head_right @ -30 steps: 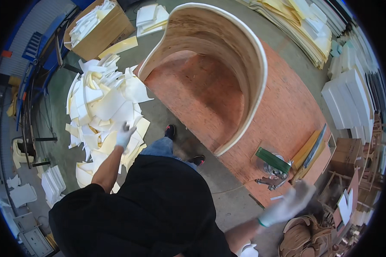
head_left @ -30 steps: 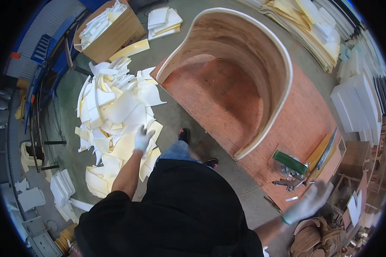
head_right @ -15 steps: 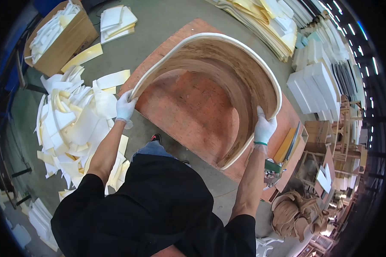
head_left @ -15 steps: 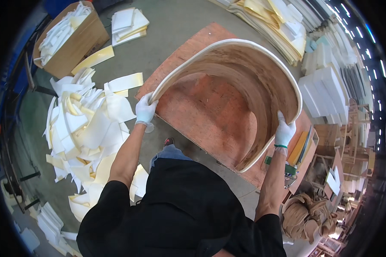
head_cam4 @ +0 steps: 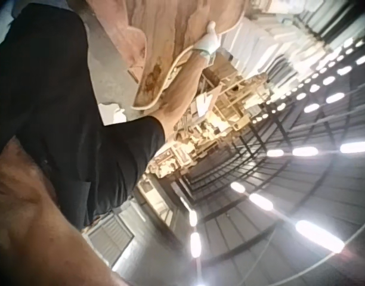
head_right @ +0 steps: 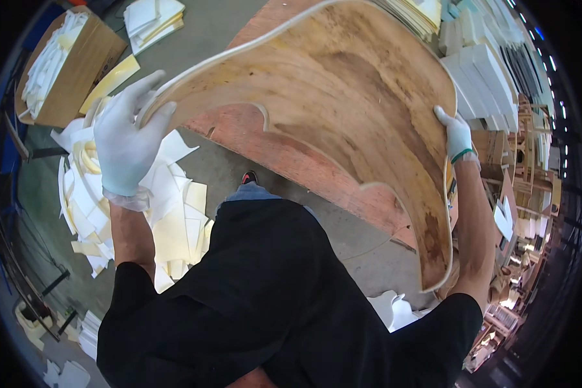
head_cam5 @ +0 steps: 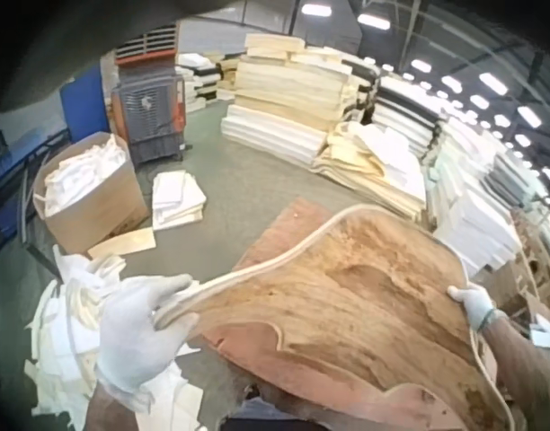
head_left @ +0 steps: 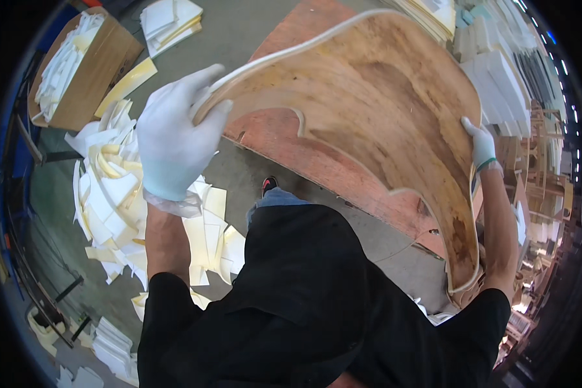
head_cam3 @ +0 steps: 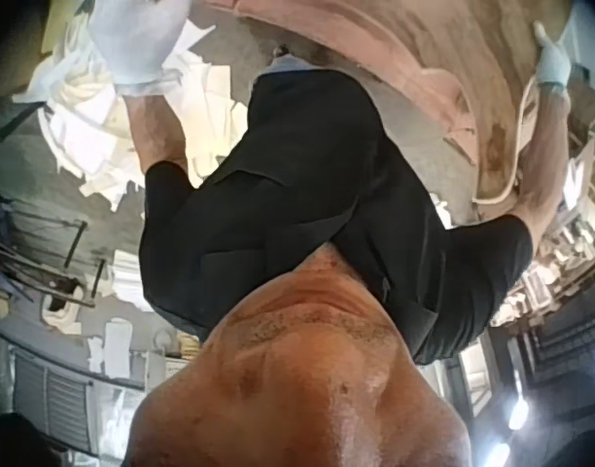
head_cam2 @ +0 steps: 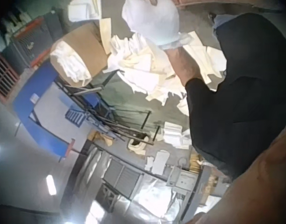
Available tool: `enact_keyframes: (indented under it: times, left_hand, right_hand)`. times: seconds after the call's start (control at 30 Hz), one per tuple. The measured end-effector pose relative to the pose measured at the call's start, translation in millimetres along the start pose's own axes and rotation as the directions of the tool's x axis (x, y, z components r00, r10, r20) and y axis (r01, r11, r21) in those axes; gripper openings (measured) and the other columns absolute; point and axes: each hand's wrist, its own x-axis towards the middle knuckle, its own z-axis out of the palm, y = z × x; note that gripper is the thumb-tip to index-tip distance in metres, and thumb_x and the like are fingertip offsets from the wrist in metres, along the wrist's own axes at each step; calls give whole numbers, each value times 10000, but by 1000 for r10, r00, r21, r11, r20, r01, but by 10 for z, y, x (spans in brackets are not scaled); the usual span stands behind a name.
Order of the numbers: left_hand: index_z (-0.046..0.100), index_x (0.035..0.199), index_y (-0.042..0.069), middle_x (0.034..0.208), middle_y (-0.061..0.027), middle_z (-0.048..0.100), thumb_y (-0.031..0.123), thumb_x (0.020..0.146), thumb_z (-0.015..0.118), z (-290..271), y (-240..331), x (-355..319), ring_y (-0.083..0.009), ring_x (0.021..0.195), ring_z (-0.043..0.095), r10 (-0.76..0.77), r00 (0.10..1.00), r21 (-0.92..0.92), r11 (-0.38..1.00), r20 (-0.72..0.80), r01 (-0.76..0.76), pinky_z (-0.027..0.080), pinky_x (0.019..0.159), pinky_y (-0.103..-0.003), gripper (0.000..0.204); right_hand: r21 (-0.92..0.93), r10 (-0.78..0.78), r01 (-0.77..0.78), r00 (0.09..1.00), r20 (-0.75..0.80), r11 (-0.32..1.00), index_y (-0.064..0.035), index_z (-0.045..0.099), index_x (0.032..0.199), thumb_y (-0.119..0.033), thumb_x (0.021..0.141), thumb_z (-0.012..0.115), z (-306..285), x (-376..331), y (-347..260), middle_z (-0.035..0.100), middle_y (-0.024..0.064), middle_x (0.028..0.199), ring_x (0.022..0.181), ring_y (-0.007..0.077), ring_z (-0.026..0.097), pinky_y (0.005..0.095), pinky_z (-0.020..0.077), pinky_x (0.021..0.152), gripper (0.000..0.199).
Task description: Apply adhesive and attach foam padding to a curved wooden furniture shell using a utility knife and a spray gun.
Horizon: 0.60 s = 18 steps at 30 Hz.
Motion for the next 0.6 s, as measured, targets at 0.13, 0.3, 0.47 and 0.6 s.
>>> enact_keyframes:
  times: [0.13, 0.3, 0.47, 0.6]
  left_hand:
    - [733, 1097, 105, 960, -130, 738, 145, 792, 737, 30, 86, 102, -325, 922, 690, -47, 990, 18, 999, 134, 45, 537, 851, -379, 307]
    - [726, 1096, 52, 965, -171, 733, 226, 855, 689, 682, -33, 637, -314, 934, 696, -65, 948, 46, 998, 312, 53, 531, 849, -341, 300]
    - [681, 1224, 25, 1035, -157, 729, 276, 945, 614, 735, -248, 1152, -240, 946, 694, 131, 785, -136, 989, 605, -60, 520, 847, -301, 381]
    - [492, 1429, -54, 1331, -163, 606, 206, 1062, 491, 833, -334, 976, -253, 1154, 639, -176, 766, -505, 659, 618, 558, 497, 1016, -386, 450]
  right_hand:
    - [-589, 142, -28, 979, 149, 808, 40, 635, 1225, -309, 918, 732, 35, 260, 169, 710, 106, 1083, 913, 165, 685, 316, 536, 835, 475]
    - [-936, -541, 306, 824, 167, 176, -20, 611, 1283, -501, 821, 732, 192, 916, -22, 668, 230, 1223, 1187, 399, 613, 468, 488, 987, 677]
    - [-434, -897, 824, 436, 73, 365, -2, 690, 1189, -29, 940, 632, 1578, -873, -451, 739, 96, 1093, 956, 191, 687, 286, 535, 883, 257]
    - [-270, -574, 556, 818, 13, 786, 11, 745, 994, -11, 917, 674, 1393, -2157, 587, 686, 39, 777, 634, 89, 598, 252, 491, 585, 107]
